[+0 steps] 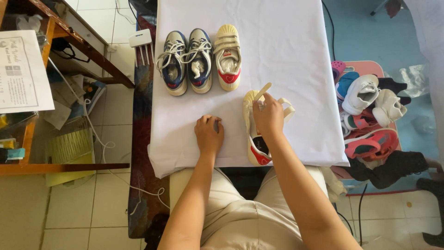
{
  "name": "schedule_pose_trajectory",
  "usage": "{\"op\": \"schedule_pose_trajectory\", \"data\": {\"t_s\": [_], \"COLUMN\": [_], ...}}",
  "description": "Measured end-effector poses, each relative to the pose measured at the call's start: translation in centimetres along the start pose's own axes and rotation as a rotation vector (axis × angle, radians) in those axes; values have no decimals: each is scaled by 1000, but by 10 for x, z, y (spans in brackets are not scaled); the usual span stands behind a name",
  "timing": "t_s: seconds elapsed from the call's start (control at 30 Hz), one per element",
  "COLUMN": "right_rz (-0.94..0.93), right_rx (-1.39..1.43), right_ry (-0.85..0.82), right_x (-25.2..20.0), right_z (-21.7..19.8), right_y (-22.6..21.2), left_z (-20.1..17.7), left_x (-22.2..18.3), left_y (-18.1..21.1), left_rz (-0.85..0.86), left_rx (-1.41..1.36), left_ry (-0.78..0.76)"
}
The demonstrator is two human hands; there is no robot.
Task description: Adjusting the velcro straps on a pair of white sneakers on a workbench.
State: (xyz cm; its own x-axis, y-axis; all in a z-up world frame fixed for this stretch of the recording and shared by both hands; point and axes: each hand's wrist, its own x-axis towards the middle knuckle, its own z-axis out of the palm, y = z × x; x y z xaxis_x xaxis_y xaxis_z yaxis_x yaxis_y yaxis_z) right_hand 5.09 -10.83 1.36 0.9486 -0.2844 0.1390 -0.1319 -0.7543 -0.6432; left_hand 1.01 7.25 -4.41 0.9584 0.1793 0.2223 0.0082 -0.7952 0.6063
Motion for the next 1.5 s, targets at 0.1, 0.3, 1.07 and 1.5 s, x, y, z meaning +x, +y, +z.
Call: {"op": "schedule_pose_trajectory", "data": {"t_s": [0.1,0.3,1.07,1.5], "right_rz": [-15,-315,-450,-290], "right_rx": [-27,80,-43,68], "right_ry": [-15,24,-273,-234], "right_x": [10,23,28,14], "right_z": [-3,-11,-13,-32], "right_y": [6,8,34,7], "left_z": [2,4,-11,-9], "left_x": [0,-1,1,-1], "left_y": [-3,-5,9,9], "left_rz": [3,22,-4,-6], "left_rx": [1,32,-18,5], "left_ry": [5,13,-25,5]}}
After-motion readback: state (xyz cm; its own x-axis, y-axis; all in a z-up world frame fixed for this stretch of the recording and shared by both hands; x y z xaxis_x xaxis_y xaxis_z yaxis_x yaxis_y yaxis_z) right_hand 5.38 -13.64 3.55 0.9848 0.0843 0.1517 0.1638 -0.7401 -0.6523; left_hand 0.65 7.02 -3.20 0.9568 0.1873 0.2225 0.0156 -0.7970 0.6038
